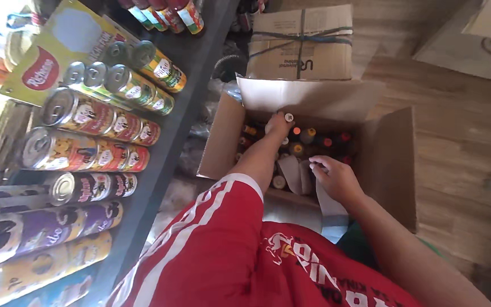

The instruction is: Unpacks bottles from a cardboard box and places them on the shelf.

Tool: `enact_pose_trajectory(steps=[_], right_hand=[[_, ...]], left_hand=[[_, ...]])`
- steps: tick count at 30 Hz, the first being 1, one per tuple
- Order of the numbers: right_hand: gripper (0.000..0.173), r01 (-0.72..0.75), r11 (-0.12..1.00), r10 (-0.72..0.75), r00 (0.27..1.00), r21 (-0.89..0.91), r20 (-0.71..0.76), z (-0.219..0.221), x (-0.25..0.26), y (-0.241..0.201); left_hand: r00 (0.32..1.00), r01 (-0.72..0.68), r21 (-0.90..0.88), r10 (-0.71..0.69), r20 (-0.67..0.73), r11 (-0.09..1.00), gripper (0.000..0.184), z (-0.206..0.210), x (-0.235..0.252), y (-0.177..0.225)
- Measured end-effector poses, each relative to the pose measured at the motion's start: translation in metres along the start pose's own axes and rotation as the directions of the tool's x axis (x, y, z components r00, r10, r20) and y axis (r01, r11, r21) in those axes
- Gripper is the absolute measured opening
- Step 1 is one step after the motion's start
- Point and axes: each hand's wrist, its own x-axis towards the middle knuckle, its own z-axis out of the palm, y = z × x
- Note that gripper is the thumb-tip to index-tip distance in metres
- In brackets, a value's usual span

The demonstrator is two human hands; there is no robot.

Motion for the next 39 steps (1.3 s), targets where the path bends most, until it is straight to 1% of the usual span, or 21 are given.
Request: enact_pose_trajectory(steps=[3, 5, 8, 11, 13, 16, 18, 21, 22, 23, 25, 26, 30, 32, 34, 36, 39], right_hand=[[0.033, 0.003, 1.000, -0.003, 1.000, -0.001, -0.015, 0.000, 0.001, 0.001], [0.033, -0.018, 1.000, 0.017, 1.000, -0.013, -0.010, -0.002, 0.001, 0.001], [0.033, -0.071, 0.997, 0.071, 0.997, -0.034, 0.022, -0.008, 0.003, 0.000], [0.032, -0.097, 0.995, 0.098, 0.995, -0.023, 0.013, -0.010, 0.004, 0.001], [0.032, -0.105, 0.994, 0.105, 0.994, -0.022, 0.013, -0.010, 0.004, 0.002], [0.032, -0.085, 0.996, 0.086, 0.996, -0.034, 0.001, -0.009, 0.005, 0.002], [0.031, -0.055, 0.998, 0.055, 0.998, -0.028, -0.021, -0.007, 0.005, 0.003], [0.030, -0.010, 1.000, 0.010, 0.998, -0.011, -0.057, -0.004, 0.005, 0.005], [0.030, -0.008, 1.000, 0.007, 0.998, -0.006, -0.064, -0.003, 0.005, 0.005], [0.030, -0.010, 1.000, 0.009, 0.997, -0.005, -0.070, -0.003, 0.006, 0.004], [0.029, -0.007, 1.000, 0.008, 0.997, 0.003, -0.083, -0.004, 0.006, 0.003], [0.029, -0.010, 1.000, 0.010, 0.997, 0.005, -0.082, -0.004, 0.006, 0.002], [0.029, -0.013, 1.000, 0.014, 0.995, 0.005, -0.104, -0.004, 0.007, 0.004], [0.029, -0.012, 1.000, 0.013, 0.994, 0.009, -0.111, -0.004, 0.006, 0.004], [0.029, -0.024, 1.000, 0.025, 0.994, 0.008, -0.103, -0.005, 0.006, 0.005], [0.029, -0.039, 0.999, 0.040, 0.994, 0.012, -0.100, -0.006, 0.006, 0.005], [0.031, -0.057, 0.998, 0.059, 0.994, 0.016, -0.092, -0.008, 0.007, 0.008]], left_hand=[[1.000, -0.001, -0.002, 0.001, -0.011, 1.000, 0.050, -0.001, 0.000, -0.001], [0.999, -0.001, -0.030, -0.001, -0.044, 1.000, 0.049, 0.000, 0.000, -0.008], [0.989, 0.016, -0.129, -0.035, -0.143, 0.991, 0.043, -0.005, -0.005, -0.025], [0.970, 0.010, -0.215, -0.062, -0.233, 0.976, 0.043, -0.022, -0.016, -0.039], [0.959, -0.021, -0.236, -0.048, -0.281, 0.972, 0.044, -0.039, -0.030, -0.046], [0.932, -0.087, -0.270, -0.018, -0.362, 0.959, 0.045, -0.072, -0.064, -0.051], [0.879, -0.206, -0.273, 0.055, -0.474, 0.940, 0.044, -0.088, -0.087, -0.056], [0.728, -0.472, -0.304, 0.172, -0.664, 0.827, 0.040, -0.105, -0.115, -0.064], [0.695, -0.542, -0.338, 0.184, -0.696, 0.770, 0.038, -0.112, -0.124, -0.064], [0.677, -0.599, -0.385, 0.187, -0.712, 0.702, 0.038, -0.121, -0.132, -0.062], [0.666, -0.669, -0.477, 0.175, -0.725, 0.570, 0.038, -0.138, -0.150, -0.056], [0.661, -0.688, -0.504, 0.166, -0.731, 0.522, 0.038, -0.146, -0.156, -0.054], [0.680, -0.690, -0.602, 0.075, -0.729, 0.402, 0.027, -0.169, -0.170, -0.051], [0.703, -0.666, -0.653, 0.011, -0.711, 0.361, 0.020, -0.178, -0.176, -0.047], [0.715, -0.643, -0.684, -0.049, -0.698, 0.345, 0.015, -0.187, -0.177, -0.042], [0.716, -0.629, -0.694, -0.087, -0.693, 0.350, 0.018, -0.199, -0.175, -0.038], [0.694, -0.659, -0.684, -0.098, -0.713, 0.313, 0.019, -0.225, -0.164, -0.032]])
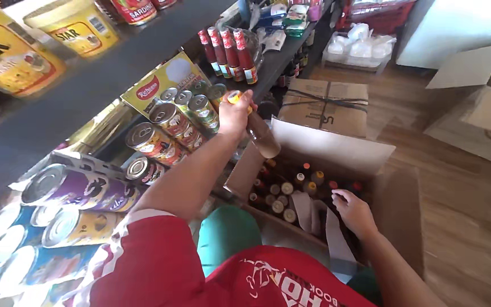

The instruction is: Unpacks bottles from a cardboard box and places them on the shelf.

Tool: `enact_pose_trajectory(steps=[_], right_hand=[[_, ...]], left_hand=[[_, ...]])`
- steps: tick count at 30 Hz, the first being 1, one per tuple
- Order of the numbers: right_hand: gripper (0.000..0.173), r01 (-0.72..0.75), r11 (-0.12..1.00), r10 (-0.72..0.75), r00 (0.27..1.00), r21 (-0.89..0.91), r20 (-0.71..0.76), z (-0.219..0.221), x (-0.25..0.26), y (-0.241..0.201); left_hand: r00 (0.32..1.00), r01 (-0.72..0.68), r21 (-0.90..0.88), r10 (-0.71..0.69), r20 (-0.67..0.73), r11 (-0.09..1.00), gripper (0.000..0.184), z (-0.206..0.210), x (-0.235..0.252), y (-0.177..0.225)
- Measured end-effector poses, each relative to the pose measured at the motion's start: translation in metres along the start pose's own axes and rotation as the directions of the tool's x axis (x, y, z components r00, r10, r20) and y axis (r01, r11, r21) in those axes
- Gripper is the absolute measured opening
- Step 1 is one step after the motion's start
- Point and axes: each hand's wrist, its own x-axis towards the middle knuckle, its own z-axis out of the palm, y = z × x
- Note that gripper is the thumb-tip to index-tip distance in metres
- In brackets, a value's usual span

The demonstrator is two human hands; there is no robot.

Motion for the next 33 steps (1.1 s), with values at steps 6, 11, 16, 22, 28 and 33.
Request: enact_pose_trajectory(steps=[6, 11, 16, 22, 28, 33], right_hand=[[0.031, -0.108, 0.994, 0.109, 0.994, -0.022, 0.028, -0.003, 0.004, 0.001], [0.030, -0.166, 0.985, 0.168, 0.984, -0.042, 0.052, -0.002, 0.008, -0.003], [0.028, -0.120, 0.992, 0.121, 0.993, -0.045, 0.018, 0.002, 0.006, 0.004], [0.026, -0.098, 0.994, 0.098, 0.995, -0.043, 0.003, 0.005, 0.005, 0.011], [0.026, -0.137, 0.990, 0.137, 0.990, -0.022, 0.016, 0.003, 0.004, 0.010], [0.026, -0.107, 0.994, 0.108, 0.994, -0.035, 0.015, 0.008, 0.005, 0.015]], left_hand=[[0.994, 0.011, -0.022, -0.008, 0.112, 1.000, 0.018, 0.001, 0.083, 0.027], [0.999, -0.052, 0.030, 0.051, 0.014, 0.998, 0.024, -0.005, 0.150, 0.031], [0.986, -0.096, 0.050, 0.101, -0.131, 0.994, 0.043, -0.009, 0.191, 0.030], [0.968, -0.117, 0.156, 0.148, -0.205, 0.981, 0.036, -0.026, 0.221, 0.031], [0.966, -0.003, 0.267, 0.072, -0.248, 0.964, 0.037, -0.056, 0.242, 0.032], [0.967, 0.075, 0.455, 0.046, -0.249, 0.887, 0.042, -0.076, 0.253, 0.030]])
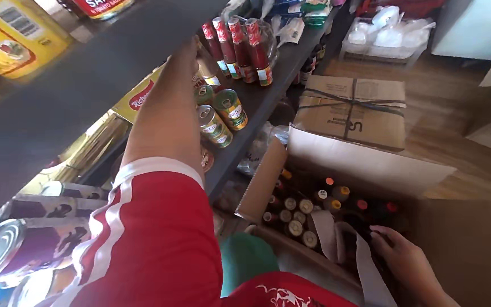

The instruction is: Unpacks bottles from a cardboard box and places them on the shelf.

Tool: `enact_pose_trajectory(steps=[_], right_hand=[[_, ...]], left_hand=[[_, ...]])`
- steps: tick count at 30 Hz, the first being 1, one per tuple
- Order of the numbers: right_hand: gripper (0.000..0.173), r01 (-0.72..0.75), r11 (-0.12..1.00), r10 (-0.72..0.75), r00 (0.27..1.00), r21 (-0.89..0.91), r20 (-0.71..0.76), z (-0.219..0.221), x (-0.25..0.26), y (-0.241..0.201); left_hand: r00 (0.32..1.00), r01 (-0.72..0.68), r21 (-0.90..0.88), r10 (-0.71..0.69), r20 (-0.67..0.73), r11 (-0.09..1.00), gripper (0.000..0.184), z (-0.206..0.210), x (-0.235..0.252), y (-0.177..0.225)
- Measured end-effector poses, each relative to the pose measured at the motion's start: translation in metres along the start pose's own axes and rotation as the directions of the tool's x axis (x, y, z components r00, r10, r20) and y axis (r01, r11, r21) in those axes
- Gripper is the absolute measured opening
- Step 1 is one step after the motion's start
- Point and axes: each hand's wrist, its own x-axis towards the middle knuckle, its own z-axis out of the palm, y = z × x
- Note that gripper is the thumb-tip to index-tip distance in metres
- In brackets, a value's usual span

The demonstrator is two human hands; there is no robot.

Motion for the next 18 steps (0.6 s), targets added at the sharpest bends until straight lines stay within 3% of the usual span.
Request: enact_pose_trajectory(steps=[6, 13, 18], right_hand=[[0.025, -0.048, 0.999, 0.048, 0.999, 0.015, 0.007, 0.003, 0.002, 0.003], [0.025, -0.072, 0.997, 0.072, 0.997, 0.009, 0.004, 0.005, 0.003, 0.001], [0.026, -0.107, 0.994, 0.107, 0.994, 0.000, 0.017, 0.002, 0.003, 0.001]], left_hand=[[1.000, -0.012, 0.284, 0.012, 0.000, 0.959, 0.053, -0.009, 0.018, -0.027], [1.000, -0.002, 0.598, 0.019, -0.022, 0.801, 0.057, -0.007, 0.019, -0.022], [0.997, 0.045, 0.670, 0.011, -0.079, 0.741, 0.057, -0.008, 0.015, -0.023]])
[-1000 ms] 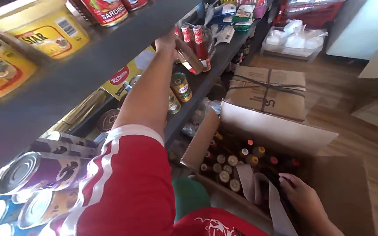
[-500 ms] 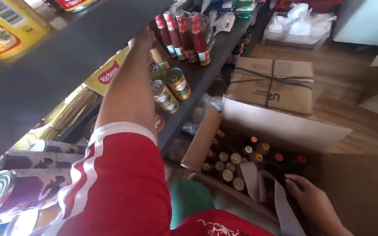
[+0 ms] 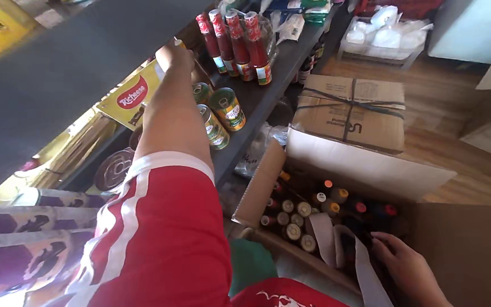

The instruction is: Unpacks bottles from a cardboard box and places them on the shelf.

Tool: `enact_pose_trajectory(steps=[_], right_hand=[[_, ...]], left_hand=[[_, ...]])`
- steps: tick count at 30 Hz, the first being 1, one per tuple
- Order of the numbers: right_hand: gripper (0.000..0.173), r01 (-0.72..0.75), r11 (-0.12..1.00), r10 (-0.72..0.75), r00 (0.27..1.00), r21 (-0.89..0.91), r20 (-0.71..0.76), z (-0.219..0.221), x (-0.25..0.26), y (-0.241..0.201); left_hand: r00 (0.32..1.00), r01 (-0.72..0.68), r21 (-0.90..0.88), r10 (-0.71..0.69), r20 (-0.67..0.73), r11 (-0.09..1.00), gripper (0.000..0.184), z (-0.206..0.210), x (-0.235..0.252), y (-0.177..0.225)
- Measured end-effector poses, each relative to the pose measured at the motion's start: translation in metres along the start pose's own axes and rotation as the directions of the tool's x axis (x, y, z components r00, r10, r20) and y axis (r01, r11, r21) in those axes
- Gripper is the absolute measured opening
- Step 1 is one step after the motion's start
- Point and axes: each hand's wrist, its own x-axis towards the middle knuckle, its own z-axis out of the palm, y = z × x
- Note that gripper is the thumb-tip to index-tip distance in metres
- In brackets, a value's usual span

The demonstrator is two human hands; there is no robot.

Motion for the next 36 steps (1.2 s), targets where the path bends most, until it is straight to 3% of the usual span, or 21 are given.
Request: enact_pose_trajectory(steps=[6, 15, 25, 29, 36], right_hand=[[0.026, -0.008, 1.000, 0.008, 1.000, 0.015, -0.003, -0.001, 0.000, 0.001], [0.027, 0.005, 1.000, -0.006, 1.000, 0.009, 0.009, 0.001, 0.000, 0.001], [0.025, 0.027, 0.999, -0.027, 1.000, 0.024, -0.007, 0.005, 0.002, 0.007], [0.025, 0.028, 0.999, -0.028, 1.000, 0.019, 0.000, 0.003, 0.001, 0.004], [0.024, 0.057, 0.998, -0.056, 0.998, 0.034, -0.011, 0.004, -0.002, 0.000]], left_hand=[[0.996, 0.011, -0.029, -0.014, -0.084, 1.000, 0.053, 0.007, 0.008, -0.008], [0.993, 0.082, -0.068, -0.088, -0.081, 0.994, 0.053, 0.010, 0.030, -0.017], [0.999, -0.026, -0.104, 0.029, 0.025, 0.994, 0.054, 0.010, 0.043, -0.017], [0.986, -0.088, -0.089, 0.099, 0.131, 0.992, 0.054, -0.001, 0.035, -0.016], [0.986, -0.057, -0.064, 0.066, 0.152, 0.996, 0.058, -0.014, 0.021, -0.018]])
